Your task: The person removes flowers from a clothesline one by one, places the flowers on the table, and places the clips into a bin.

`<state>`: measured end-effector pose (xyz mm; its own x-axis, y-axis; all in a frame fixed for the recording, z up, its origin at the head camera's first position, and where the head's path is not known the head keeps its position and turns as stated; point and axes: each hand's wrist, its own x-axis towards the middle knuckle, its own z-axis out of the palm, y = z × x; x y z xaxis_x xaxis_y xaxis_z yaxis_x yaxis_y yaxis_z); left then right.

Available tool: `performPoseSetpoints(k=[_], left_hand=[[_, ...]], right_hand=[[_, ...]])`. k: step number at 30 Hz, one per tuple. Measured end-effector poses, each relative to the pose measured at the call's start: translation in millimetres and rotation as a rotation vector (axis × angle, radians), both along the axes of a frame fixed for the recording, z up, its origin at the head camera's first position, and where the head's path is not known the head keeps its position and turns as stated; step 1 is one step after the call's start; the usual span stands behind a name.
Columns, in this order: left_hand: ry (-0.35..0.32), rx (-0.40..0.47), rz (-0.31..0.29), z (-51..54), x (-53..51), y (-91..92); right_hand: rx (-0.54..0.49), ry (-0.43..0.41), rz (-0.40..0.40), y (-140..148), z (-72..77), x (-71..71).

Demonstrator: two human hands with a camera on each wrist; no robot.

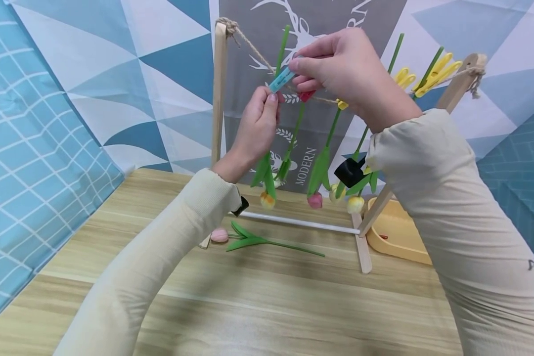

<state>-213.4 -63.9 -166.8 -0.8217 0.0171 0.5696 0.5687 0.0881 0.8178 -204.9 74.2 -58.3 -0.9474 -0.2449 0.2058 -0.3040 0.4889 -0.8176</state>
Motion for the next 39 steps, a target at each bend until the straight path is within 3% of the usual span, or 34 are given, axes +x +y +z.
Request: performPoseSetpoints(k=[10,18,22,28,33,39], left_hand=[[0.000,-0.078,0.042,3.7,3.0,-2.8],[0.041,-0.157,0.062,6.0,4.6,-6.4],[0.061,-0.209,0.111,6.8,4.3,-7.4],[0.055,-0.315,0.209,3.8,5.7,-10.3],[0.055,-0.362,0.230,0.4,8.1,-14.1],[0.064,-0.394,0.251,-7.4,10.0,-20.3]], right_hand=[[-0.027,0.094,-0.036,-2,-4.3,4.0],[-0.180,0.166,-0.011,4,-4.9,8.6],[-0.229,0.192,0.005,8,-4.8,10.0],[-0.252,0.221,0.003,10,-5.1,11.4],[-0.239,0.261,0.001,9,-8.4,12.2],[-0.312,0.294,0.028,10,-10.1,12.9]])
